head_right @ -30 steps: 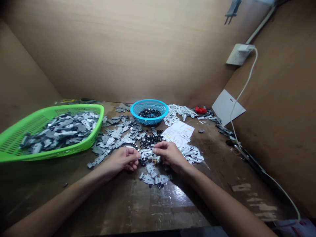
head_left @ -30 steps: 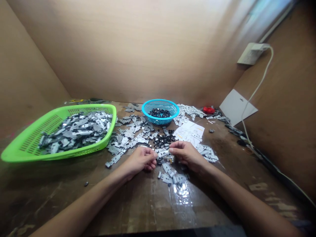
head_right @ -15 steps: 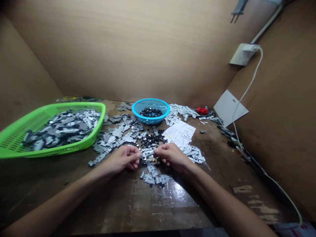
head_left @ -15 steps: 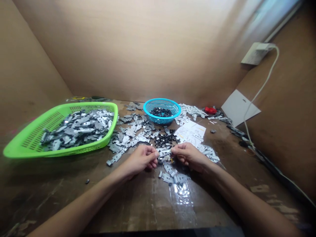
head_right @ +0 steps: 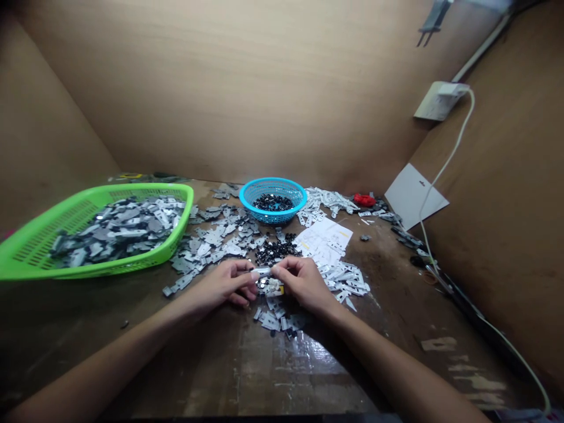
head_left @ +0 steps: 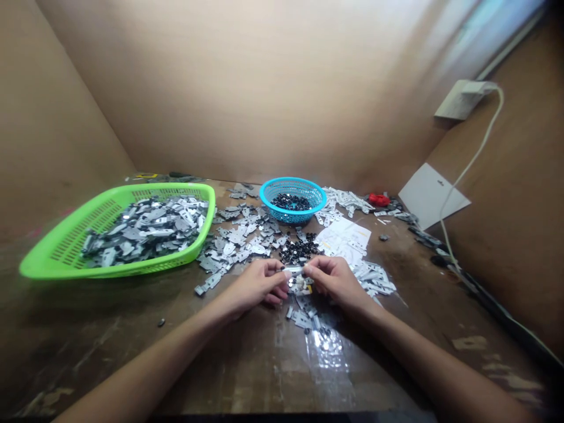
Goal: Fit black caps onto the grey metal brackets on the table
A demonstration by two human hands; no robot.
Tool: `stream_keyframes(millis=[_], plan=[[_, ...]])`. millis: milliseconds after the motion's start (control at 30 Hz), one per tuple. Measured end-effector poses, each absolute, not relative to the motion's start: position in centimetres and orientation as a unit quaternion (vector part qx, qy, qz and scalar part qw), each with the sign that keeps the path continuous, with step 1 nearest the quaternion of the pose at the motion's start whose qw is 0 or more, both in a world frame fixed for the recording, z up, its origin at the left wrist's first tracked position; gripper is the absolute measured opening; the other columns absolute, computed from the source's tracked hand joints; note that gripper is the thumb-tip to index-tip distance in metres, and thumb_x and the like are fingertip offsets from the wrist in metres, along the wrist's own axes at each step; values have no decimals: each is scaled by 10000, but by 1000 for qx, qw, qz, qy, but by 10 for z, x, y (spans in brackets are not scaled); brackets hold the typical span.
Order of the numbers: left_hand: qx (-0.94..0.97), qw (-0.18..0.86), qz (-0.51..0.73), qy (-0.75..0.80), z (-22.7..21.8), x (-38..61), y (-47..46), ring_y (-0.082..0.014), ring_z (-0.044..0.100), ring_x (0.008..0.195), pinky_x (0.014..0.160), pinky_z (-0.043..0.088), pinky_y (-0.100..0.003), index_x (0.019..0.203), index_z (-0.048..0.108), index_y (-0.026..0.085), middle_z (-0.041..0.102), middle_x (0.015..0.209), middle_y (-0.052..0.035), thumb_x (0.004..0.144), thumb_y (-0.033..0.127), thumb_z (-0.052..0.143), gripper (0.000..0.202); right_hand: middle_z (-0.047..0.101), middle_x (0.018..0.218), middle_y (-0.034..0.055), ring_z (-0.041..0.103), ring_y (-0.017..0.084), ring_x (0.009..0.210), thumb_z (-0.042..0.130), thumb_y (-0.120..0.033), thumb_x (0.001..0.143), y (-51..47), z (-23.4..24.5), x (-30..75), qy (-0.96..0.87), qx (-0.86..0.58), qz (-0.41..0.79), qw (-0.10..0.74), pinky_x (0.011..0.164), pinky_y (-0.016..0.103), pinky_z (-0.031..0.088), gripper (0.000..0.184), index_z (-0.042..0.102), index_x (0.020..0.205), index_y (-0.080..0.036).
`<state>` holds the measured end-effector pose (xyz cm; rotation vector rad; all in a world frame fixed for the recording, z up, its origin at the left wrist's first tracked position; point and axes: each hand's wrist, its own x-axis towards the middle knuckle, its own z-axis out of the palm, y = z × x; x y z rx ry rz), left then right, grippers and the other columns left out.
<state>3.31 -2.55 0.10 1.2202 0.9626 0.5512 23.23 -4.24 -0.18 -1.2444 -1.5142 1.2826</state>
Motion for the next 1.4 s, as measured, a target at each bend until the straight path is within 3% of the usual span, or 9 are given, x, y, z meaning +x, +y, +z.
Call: stream_keyframes(millis=[100,267,367,467,567,767,1100,1267,1400], plan=[[506,710,309,380,12,25,-21,-111,588,594,535,463,-210,799,574,125,600,691,-38,717,447,602,333,500,492,-28,415,76,399,517,-433,807,-42,0,234,-591,-497,498,394,391,187,278,307,606,901,-155],[432,647,525,346,32,1,1,-128,589,762,660,481,-246,1101,544,163,610,937,-82,795,577,391,538,585,634,12,475,87,462,525,-424,802,-37,2,242,-563,-523,455,449,418,193,342,365,569,1070,-180],[609,446,450,477,21,-8,11,-186,591,783,724,474,-328,1015,601,160,632,884,-85,771,481,503,416,622,826,48,505,90,507,544,-416,784,-36,3,241,-567,-527,439,456,427,200,368,366,564,1075,-195],[772,150,357,504,-2,-9,16,-250,480,1068,957,327,-426,1026,599,204,590,1052,-83,756,283,558,284,624,894,57,526,93,522,541,-398,785,-38,4,239,-600,-530,400,447,460,217,399,346,577,1060,-191],[818,14,283,500,-16,-9,16,-263,408,1140,976,295,-445,999,589,200,538,1120,-96,738,198,563,262,632,864,53,538,103,537,519,-383,802,-41,4,238,-628,-533,367,432,475,225,405,326,584,1053,-187],[829,13,328,453,2,-1,9,-204,507,947,832,411,-369,826,552,192,558,936,-58,776,151,522,72,637,849,39,546,118,592,491,-364,821,-42,3,240,-655,-534,331,418,516,236,419,299,588,1050,-198],[844,70,419,329,15,17,-17,-172,509,884,773,423,-320,809,623,205,568,867,-47,787,144,546,101,610,917,42,566,151,788,572,-310,775,-45,4,232,-745,-473,286,373,651,259,444,249,615,1000,-214],[856,43,434,277,8,19,-33,-164,484,786,699,408,-304,847,677,288,540,776,-34,745,149,598,190,613,853,51,567,127,661,491,-416,821,-44,1,228,-610,-464,500,403,579,254,456,337,578,1049,-184],[903,71,375,200,2,29,-43,-160,486,744,686,401,-302,899,669,292,569,776,-37,753,169,584,209,597,735,27,549,106,589,600,-412,747,-43,-1,227,-532,-411,621,404,522,215,430,405,574,1061,-156]])
